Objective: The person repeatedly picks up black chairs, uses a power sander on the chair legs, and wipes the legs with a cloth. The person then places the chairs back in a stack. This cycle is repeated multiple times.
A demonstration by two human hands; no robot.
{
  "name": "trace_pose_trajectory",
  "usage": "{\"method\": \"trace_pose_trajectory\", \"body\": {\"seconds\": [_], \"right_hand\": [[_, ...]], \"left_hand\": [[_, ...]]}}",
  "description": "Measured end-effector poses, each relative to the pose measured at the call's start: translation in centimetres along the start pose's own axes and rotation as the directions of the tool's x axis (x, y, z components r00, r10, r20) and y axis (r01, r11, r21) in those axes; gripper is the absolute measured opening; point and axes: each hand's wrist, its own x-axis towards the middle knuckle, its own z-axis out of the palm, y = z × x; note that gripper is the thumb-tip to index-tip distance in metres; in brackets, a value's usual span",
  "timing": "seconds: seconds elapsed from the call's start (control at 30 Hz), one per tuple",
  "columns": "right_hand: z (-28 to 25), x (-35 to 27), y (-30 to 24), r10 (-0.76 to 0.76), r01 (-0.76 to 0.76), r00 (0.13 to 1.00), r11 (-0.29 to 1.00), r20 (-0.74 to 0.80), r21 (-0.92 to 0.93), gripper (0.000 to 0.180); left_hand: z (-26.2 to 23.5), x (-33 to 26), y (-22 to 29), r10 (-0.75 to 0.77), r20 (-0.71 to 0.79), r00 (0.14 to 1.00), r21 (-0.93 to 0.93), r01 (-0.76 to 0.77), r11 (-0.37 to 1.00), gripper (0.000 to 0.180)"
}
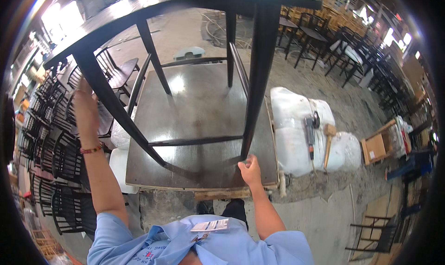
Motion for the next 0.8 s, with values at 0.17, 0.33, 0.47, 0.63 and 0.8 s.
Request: {"method": "trace_pose_trajectory", "body": {"seconds": [0.17, 0.33, 0.47, 0.63, 0.8], "right_hand": [[-4.8, -12.0, 5.7, 0.409, -0.399, 0.903, 0.912, 0.134, -0.096, 0.036], [-5.6, -14.1, 11.1, 0.427, -0.601, 0.799, 0.567, -0.423, -0.563, 0.078], [-6.6, -12.7, 12.5, 0.754, -0.652, 0.657, 0.563, -0.008, -0.509, 0.107], [-7.6, -12.1, 11.8, 0.81, -0.609, 0.568, 0.531, 0.142, -0.59, 0.105], [-9.4, -12.8, 16.4, 0.773, -0.542, 0.62, 0.544, 0.132, -0.64, 0.085]], "left_hand": [[2.2, 4.2, 9.5, -0.178, -0.132, 0.975, -0.536, 0.081, 0.84, 0.061], [2.7, 6.4, 11.4, -0.285, -0.127, 0.95, -0.625, 0.147, 0.767, 0.028], [3.0, 6.8, 11.7, -0.308, -0.123, 0.943, -0.592, 0.18, 0.785, 0.017], [2.5, 6.9, 12.8, -0.417, -0.175, 0.892, -0.562, 0.257, 0.786, 0.014], [2.5, 6.8, 13.9, -0.439, -0.177, 0.881, -0.598, 0.258, 0.759, 0.011]]}}
